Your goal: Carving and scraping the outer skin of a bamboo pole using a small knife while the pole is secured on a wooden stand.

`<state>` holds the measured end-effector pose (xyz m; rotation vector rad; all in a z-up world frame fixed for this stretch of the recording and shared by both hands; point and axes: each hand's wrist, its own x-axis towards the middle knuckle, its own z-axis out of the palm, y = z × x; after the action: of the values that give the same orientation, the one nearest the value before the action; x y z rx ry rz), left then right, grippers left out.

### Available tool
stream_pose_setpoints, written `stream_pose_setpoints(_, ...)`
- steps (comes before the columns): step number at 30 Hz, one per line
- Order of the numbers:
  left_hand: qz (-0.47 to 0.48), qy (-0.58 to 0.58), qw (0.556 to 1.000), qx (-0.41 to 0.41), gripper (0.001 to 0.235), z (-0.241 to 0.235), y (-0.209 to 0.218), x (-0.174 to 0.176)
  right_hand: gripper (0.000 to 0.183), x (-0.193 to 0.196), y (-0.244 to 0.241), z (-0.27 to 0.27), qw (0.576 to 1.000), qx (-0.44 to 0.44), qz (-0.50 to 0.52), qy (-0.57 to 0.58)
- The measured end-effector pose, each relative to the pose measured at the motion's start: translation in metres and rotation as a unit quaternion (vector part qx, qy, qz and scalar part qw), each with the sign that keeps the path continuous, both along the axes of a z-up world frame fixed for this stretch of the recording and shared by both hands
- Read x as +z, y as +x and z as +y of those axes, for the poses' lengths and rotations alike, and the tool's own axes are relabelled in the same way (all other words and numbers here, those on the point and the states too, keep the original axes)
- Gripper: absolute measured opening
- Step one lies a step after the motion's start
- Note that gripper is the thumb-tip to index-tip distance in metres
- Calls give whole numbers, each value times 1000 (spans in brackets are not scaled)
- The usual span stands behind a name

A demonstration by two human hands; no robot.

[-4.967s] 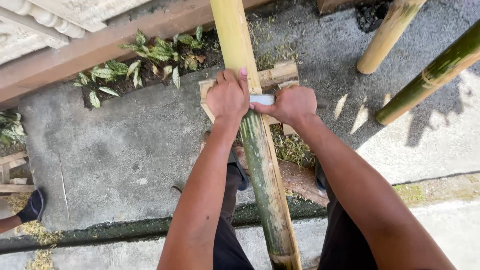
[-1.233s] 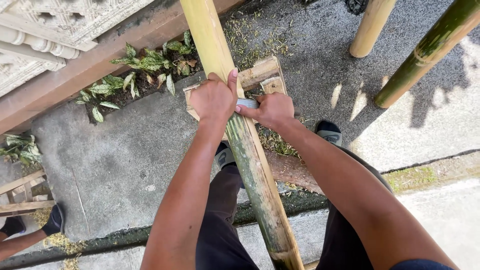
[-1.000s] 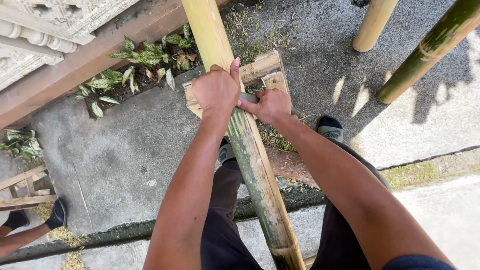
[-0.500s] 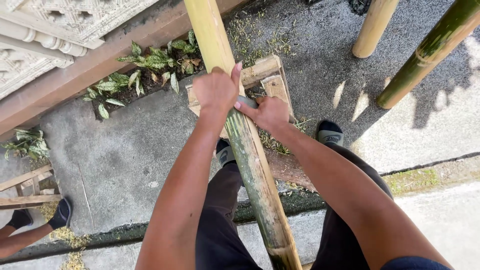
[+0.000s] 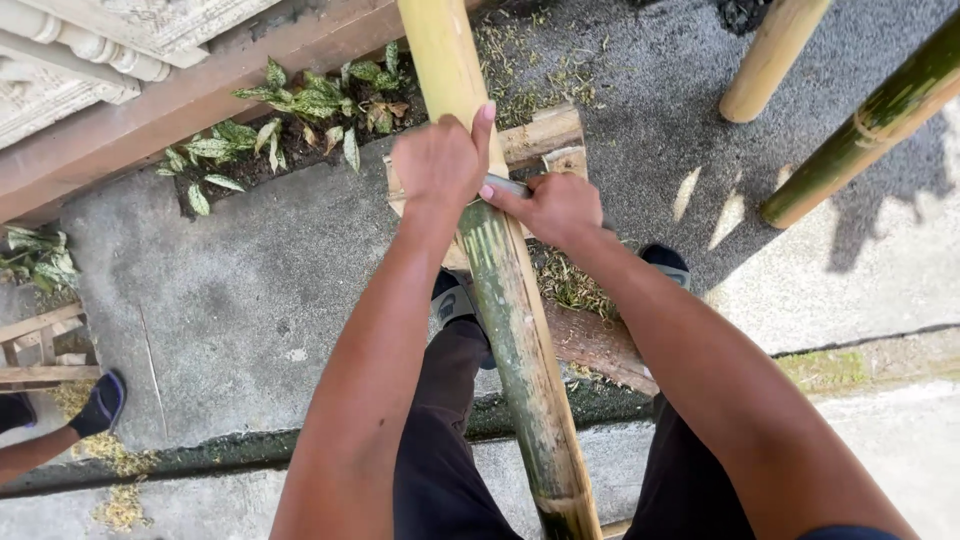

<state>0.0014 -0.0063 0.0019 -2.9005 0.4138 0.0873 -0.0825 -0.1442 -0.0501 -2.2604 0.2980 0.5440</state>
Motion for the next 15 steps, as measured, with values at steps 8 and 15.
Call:
stream_pose_setpoints(8,-52,-212,971,97,52,44,-60,-44,85,29,-12,-7,939,171,-208,-213)
stream_pose_setpoints(15,-113,-308,940,91,50,37,-44,-52,85,47,3,-8,927,175,-203,-263)
